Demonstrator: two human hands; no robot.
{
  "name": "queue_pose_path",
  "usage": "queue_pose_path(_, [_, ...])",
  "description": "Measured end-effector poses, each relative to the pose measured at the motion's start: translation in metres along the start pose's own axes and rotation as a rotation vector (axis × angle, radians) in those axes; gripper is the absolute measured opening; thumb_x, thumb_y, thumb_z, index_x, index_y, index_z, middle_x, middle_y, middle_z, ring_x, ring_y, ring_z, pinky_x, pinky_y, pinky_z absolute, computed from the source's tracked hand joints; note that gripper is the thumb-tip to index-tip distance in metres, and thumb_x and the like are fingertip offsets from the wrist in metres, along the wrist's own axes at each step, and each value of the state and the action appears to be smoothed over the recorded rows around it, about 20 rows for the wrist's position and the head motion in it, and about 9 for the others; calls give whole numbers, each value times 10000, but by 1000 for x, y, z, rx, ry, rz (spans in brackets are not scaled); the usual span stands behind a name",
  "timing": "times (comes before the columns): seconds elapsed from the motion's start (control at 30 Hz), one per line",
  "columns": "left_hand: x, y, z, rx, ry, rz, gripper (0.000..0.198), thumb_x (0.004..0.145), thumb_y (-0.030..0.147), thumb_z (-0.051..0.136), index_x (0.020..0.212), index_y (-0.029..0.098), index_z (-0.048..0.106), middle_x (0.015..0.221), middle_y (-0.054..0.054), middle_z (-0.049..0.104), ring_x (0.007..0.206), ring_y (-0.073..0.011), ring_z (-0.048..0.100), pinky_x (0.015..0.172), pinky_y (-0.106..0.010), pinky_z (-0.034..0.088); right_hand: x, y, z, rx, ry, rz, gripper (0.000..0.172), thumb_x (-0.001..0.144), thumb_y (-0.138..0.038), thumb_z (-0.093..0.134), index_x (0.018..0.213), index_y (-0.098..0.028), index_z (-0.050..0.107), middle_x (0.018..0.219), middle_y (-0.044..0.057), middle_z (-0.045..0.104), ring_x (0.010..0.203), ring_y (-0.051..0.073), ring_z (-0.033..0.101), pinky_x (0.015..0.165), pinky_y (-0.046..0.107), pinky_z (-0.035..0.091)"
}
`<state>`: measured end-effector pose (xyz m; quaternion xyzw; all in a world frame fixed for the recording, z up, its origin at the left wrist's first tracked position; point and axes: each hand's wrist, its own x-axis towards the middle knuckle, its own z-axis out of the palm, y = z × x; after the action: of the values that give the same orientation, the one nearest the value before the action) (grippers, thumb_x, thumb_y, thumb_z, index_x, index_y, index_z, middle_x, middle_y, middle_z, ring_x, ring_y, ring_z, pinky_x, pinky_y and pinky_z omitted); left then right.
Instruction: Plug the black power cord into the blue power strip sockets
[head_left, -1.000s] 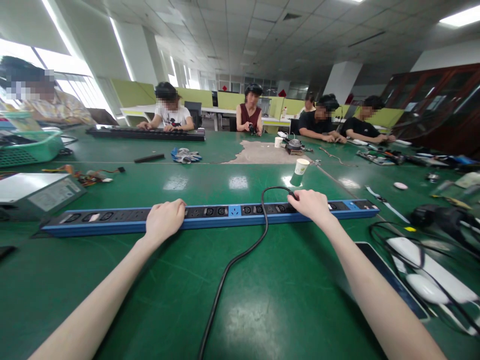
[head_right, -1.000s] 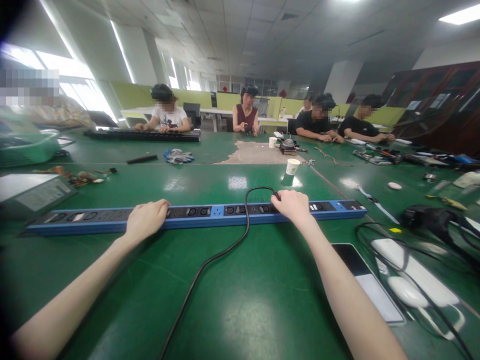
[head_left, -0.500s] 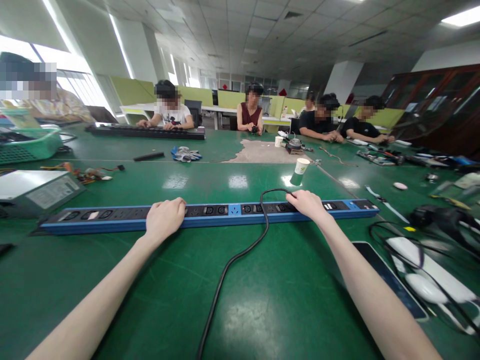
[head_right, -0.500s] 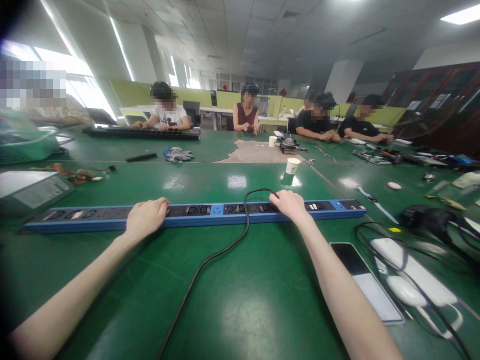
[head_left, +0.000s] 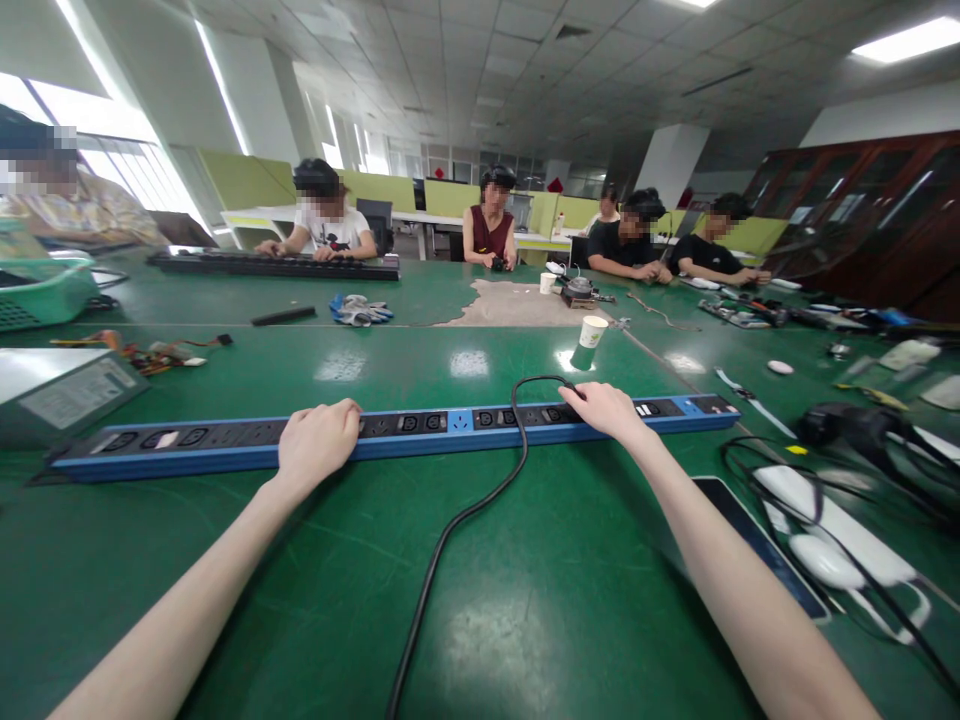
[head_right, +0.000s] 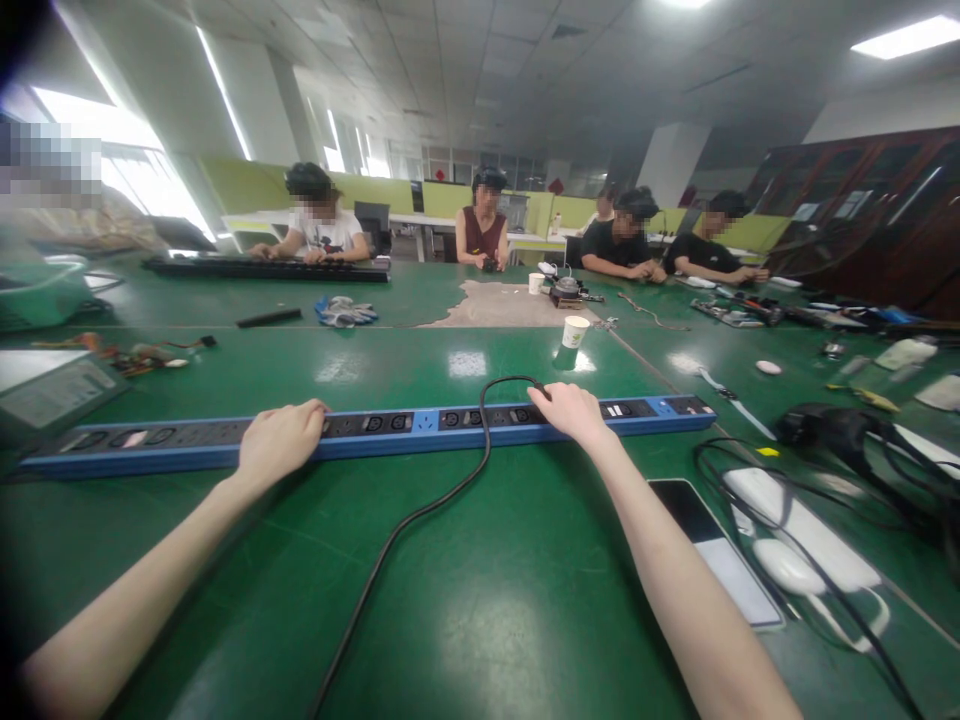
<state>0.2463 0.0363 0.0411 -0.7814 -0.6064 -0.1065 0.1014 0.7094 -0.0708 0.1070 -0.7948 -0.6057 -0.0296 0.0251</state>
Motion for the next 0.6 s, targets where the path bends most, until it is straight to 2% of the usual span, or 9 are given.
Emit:
queue_pose_path(0.07, [0, 1, -2, -3, -7, -10, 476, 1029, 344, 275, 1110, 203, 723, 935, -132, 758, 946, -309, 694, 915, -406, 421, -1, 3, -6, -14, -3, -46, 561, 988, -667, 383, 1036, -202, 693, 986, 133, 741, 936, 283, 695, 794, 335, 461])
queue_pose_path(0.17, [-1, 3, -6, -3, -17, -13, 480, 1032, 335, 272, 1110, 202, 727, 952, -136, 762, 948, -304, 697, 916, -401, 424, -2, 6, -13, -53, 23, -71, 466, 983, -604, 437, 1045, -200, 661, 989, 122, 733, 903, 265, 682, 764, 317, 440])
queue_pose_path(0.4, [0, 2, -5, 11, -20, -5, 481, 1032, 331, 269, 1119, 197, 723, 950, -142, 763, 938, -302, 702, 907, -399, 428, -2, 4, -13, -31, 39, -73, 433, 995, -569, 427, 997, -199, 650, 969, 113, 730, 879, 252, 671, 721, 292, 392])
queue_pose_path(0.5, [1, 0, -3, 1, -18, -3, 484, 1033, 340, 265, 1118, 198, 720, 954, -141, 759, 945, -300, 699, 896, -396, 427, -1, 7, -27, 41, 147, -26, 426, 1020, -525, 382, 1016, -192, 648, 928, 113, 727, 833, 243, 658, 689, 285, 370])
queue_pose_path(0.6, [1, 0, -2, -5, -19, 1, 491, 1032, 336, 257, 1115, 203, 722, 947, -136, 758, 939, -299, 696, 892, -398, 425, -8, 22, -57, 99, 334, 7, 465, 1033, -552, 348, 1082, -206, 654, 938, 110, 730, 835, 251, 647, 688, 293, 369])
